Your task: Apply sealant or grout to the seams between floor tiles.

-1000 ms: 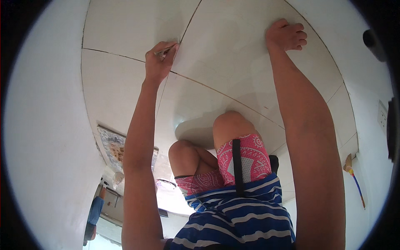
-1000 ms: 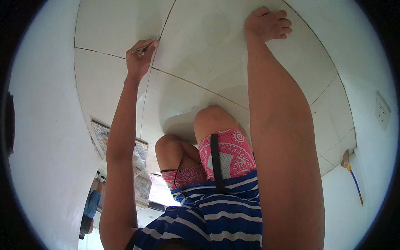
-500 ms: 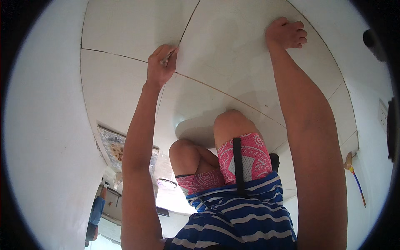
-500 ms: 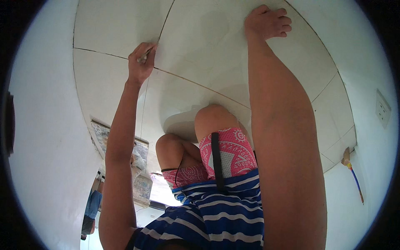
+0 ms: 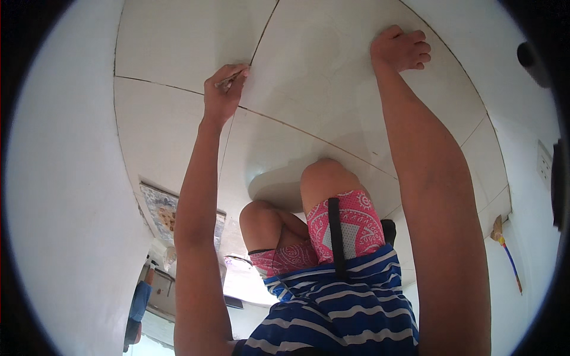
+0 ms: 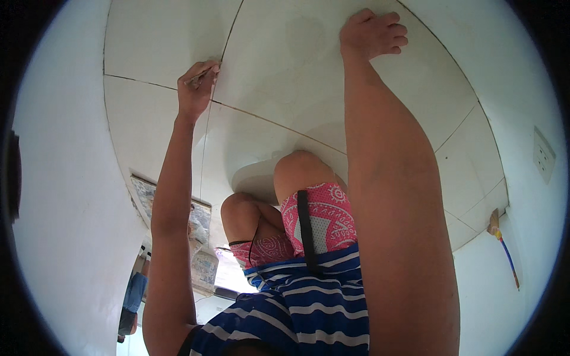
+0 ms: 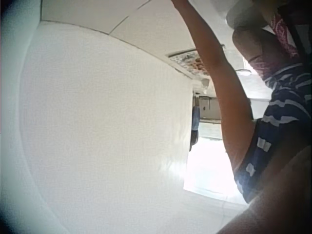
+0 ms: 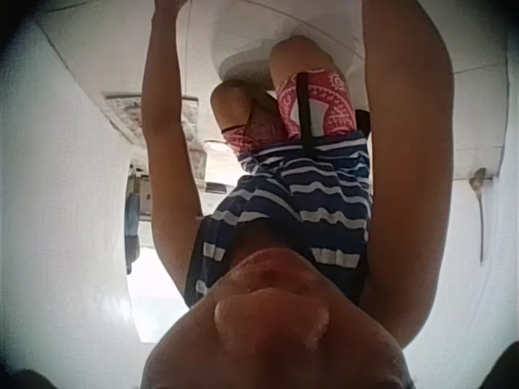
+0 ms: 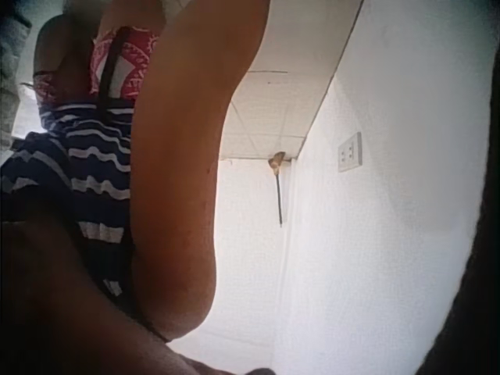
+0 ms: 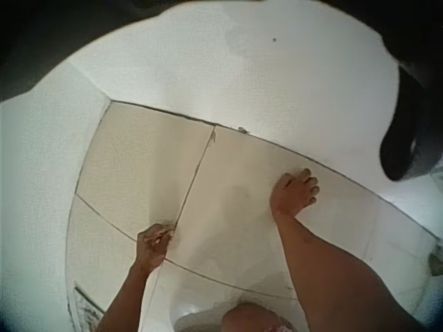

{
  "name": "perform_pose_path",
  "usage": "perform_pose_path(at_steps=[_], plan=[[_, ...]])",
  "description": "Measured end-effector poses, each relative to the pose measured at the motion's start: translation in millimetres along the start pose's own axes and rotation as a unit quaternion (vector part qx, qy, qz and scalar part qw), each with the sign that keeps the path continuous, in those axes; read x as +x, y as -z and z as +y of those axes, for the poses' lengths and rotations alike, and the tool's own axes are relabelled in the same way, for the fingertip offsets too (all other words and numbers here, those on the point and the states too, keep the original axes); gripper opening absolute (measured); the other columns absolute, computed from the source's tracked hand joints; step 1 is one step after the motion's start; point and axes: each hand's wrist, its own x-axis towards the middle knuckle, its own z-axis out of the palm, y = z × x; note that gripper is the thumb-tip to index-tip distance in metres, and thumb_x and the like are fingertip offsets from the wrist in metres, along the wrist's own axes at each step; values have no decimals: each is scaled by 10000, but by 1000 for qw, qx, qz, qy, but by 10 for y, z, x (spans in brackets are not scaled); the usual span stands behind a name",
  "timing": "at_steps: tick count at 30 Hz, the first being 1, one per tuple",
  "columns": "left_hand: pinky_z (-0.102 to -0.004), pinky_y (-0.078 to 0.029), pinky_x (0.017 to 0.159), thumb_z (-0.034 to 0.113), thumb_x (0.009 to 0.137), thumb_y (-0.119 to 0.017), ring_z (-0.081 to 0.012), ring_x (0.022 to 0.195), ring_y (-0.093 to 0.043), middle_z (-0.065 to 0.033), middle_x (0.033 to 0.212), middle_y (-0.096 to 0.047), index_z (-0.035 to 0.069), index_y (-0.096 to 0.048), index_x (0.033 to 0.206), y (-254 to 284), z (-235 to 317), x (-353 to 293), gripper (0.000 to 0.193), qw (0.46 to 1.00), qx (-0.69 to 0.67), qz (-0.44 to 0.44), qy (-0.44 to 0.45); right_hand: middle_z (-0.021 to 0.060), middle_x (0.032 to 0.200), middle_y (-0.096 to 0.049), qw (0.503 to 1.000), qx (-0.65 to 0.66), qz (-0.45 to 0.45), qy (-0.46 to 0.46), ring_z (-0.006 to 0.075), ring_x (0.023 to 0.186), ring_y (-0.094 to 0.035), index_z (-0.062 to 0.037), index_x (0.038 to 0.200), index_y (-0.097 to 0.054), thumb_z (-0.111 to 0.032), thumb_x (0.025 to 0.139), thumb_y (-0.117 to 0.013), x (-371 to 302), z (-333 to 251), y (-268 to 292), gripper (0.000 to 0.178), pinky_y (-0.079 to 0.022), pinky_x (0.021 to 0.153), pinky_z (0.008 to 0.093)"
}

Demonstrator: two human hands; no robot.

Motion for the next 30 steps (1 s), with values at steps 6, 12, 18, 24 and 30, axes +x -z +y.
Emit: perform_pose_path(at_steps=[6, 12, 18, 24, 30], plan=[[-220, -478, 682, 63, 948, -628, -87, 748, -587, -13, 873, -667, -6, -691, 1028, 50, 32, 77, 123, 1000, 23, -12, -4, 224, 1115, -464, 1000, 0, 1, 6, 350, 995, -418, 58, 1184, -456, -313, 843, -470, 46, 47, -110, 504, -343, 820, 476], [-246, -479, 697, -5, 904, -624, -141, 741, -601, -78, 851, -656, -1, -659, 964, 29, 0, 26, 69, 981, 148, -8, -123, 222, 1103, -469, 999, -8, 33, 10, 348, 992, -419, 58, 1176, -457, -318, 842, -465, 65, 79, -177, 503, -341, 813, 471], [-245, -472, 672, 10, 915, -610, -135, 719, -581, -70, 803, -631, -6, -649, 953, 185, -147, -298, 57, 981, 156, -5, -113, 210, 1093, -466, 1000, -3, 4, 9, 341, 978, -424, 53, 1180, -456, -323, 843, -459, -28, 19, -14, 504, -347, 805, 471], [-235, -464, 632, 82, 948, -619, -92, 695, -555, -4, 800, -633, 5, -686, 950, 131, 47, -129, 102, 996, -21, -5, 89, 208, 1070, -437, 1000, 6, 0, 8, 329, 972, -397, 32, 1122, -452, -289, 846, -454, -32, -17, 16, 423, -323, 819, 456], [-230, -438, 605, 111, 943, -644, -76, 669, -526, 7, 787, -619, 15, -701, 969, 63, 148, 11, 115, 997, 10, -19, 70, 218, 1113, -456, 1000, -14, -2, 3, 344, 993, -414, 53, 1195, -452, -319, 844, -465, 56, 31, -115, 512, -339, 827, 477]])
